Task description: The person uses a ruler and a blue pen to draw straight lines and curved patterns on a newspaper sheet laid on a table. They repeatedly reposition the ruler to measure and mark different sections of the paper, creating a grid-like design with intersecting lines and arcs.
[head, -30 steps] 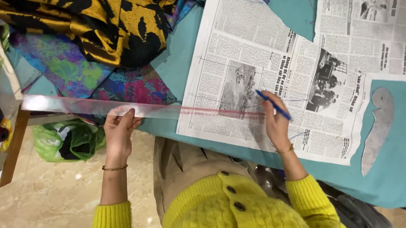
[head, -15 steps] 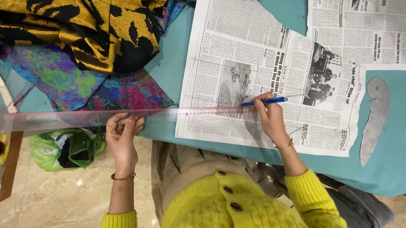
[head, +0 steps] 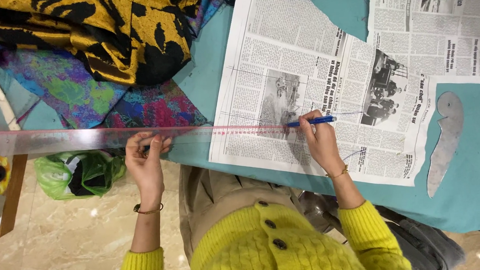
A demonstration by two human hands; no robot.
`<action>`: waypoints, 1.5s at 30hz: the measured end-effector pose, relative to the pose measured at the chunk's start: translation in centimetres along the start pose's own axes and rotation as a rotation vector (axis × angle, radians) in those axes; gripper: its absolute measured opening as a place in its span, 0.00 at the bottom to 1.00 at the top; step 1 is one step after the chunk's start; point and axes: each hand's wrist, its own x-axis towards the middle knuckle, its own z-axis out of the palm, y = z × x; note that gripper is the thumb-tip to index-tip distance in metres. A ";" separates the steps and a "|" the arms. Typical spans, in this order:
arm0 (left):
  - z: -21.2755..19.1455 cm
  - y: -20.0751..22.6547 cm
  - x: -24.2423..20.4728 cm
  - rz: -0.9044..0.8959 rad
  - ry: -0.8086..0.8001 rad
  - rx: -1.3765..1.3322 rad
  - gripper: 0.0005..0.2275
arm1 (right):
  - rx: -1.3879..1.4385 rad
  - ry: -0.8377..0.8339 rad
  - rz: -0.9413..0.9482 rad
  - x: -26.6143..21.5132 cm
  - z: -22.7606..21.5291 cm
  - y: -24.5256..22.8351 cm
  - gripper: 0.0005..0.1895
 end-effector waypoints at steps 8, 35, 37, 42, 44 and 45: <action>0.4 0.3 0.4 0.033 0.024 0.033 0.06 | -0.046 0.007 0.003 0.0 0.6 0.5 0.06; 0.5 0.6 2.3 0.063 -0.057 0.148 0.04 | -0.064 0.038 -0.040 -0.2 3.9 1.5 0.03; 0.5 0.1 2.7 0.067 -0.066 0.149 0.04 | -0.041 0.047 -0.027 0.0 4.6 0.7 0.03; 0.7 0.9 3.0 0.080 -0.073 0.217 0.05 | -0.028 0.034 -0.066 0.5 5.9 -2.1 0.05; 0.6 0.6 3.2 0.076 -0.080 0.205 0.05 | -0.021 0.038 -0.068 0.3 5.5 -1.2 0.04; 0.5 0.4 3.3 0.071 -0.084 0.194 0.04 | -0.013 0.039 -0.072 0.2 5.3 -0.7 0.04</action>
